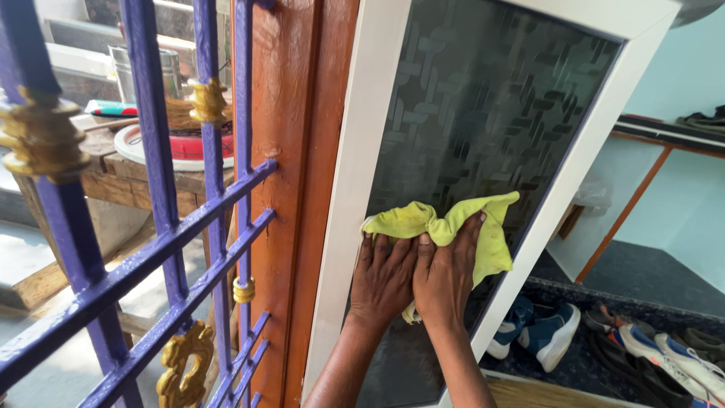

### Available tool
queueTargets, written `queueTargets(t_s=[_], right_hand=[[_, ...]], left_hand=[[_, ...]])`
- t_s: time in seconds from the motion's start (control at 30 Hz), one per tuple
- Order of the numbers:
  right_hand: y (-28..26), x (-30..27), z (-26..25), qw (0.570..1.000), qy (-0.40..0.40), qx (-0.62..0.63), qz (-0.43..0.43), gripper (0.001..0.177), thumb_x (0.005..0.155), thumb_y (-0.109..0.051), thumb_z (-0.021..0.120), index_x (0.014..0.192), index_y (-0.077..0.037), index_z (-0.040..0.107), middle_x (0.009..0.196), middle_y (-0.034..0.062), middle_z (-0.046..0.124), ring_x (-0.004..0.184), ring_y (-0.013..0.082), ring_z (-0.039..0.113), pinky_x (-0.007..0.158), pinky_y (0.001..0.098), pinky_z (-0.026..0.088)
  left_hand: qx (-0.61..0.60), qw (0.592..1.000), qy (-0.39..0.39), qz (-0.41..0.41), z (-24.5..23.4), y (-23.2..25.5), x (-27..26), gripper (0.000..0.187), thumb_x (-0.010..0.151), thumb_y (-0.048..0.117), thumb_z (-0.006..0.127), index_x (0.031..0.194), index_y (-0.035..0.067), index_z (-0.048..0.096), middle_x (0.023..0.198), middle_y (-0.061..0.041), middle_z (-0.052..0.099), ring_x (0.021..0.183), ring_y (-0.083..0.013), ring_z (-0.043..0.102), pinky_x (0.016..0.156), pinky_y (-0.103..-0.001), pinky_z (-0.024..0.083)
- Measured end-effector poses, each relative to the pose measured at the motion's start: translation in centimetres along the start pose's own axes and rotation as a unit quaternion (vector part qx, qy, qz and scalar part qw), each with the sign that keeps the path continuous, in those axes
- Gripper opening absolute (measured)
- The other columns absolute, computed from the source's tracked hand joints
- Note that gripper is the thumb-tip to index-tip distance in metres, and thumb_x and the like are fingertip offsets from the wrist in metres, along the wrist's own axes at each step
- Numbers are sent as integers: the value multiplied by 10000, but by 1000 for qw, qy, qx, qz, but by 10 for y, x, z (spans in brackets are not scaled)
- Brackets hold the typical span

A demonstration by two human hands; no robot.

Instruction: The person wipes a white-framed glass window and an adjacent purple metal security grille using a yellow cloth. They clean the glass pane and the grille bars in a repetitive wiping motion.

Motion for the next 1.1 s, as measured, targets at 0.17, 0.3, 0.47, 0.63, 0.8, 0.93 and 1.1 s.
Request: queueTargets(t_s=[0.17, 0.3, 0.47, 0.63, 0.8, 0.93, 1.1], right_hand=[[19, -28, 12, 996, -7, -38, -76, 633, 1108, -417, 351, 1535, 51, 376, 1643, 391, 124, 1550, 536, 106, 1243, 629, 174], [41, -54, 24, 992, -34, -85, -81, 654, 1076, -479, 333, 1512, 2, 415, 1645, 366, 140, 1560, 496, 96, 1249, 623, 142], [79, -76, 36, 983, -57, -167, -40, 607, 1012, -573, 351, 1359, -94, 492, 1669, 348, 100, 1593, 473, 47, 1263, 603, 131], [114, -95, 40, 998, -3, 1, 63, 825, 1069, -527, 402, 1553, 123, 248, 1652, 403, 18, 1546, 537, 38, 1201, 600, 188], [133, -116, 51, 995, -17, 5, 97, 638, 1054, -304, 441, 1508, 125, 315, 1666, 378, 10, 1556, 536, 46, 1201, 601, 241], [127, -130, 62, 991, -24, 0, 131, 449, 1080, -225, 428, 1391, 97, 389, 1690, 380, -6, 1591, 537, 46, 1189, 582, 328], [111, -134, 61, 992, -29, 6, 126, 626, 1049, -178, 417, 1541, 138, 195, 1623, 422, -12, 1526, 576, 39, 1174, 617, 276]], left_hand=[[-22, 1000, -12, -9, 18, 5, -38, 499, 985, 375, 537, 1438, 166, 548, 1422, -23, 548, 1288, -340, 524, 1150, -577, 317], [-45, 998, -31, -11, 28, 9, -68, 521, 930, 415, 563, 1398, 186, 574, 1398, -7, 546, 1250, -318, 528, 1099, -595, 346], [-62, 996, -68, 8, 38, 19, -97, 533, 980, 452, 592, 1448, 202, 537, 1396, 11, 526, 1254, -284, 501, 1058, -607, 357], [-92, 987, -125, 44, 51, 37, -120, 694, 921, 423, 609, 1545, 183, 425, 1490, -5, 493, 1307, -256, 467, 1068, -556, 345], [-89, 977, -182, 67, 65, 51, -142, 748, 927, 398, 626, 1590, 173, 362, 1504, -16, 437, 1319, -253, 442, 1116, -542, 311], [-88, 980, -159, 75, 67, 49, -154, 734, 936, 385, 630, 1593, 189, 368, 1516, -4, 436, 1329, -231, 449, 1148, -517, 314], [-110, 975, -187, 39, 64, 50, -162, 718, 889, 329, 652, 1551, 182, 415, 1501, 10, 469, 1305, -229, 467, 1088, -531, 327]])
Point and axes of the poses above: each hand's wrist, its own x-axis towards the middle knuckle, its own z-axis out of the palm, y = z × x, the point moved 1 cm from there along x, towards the middle knuckle
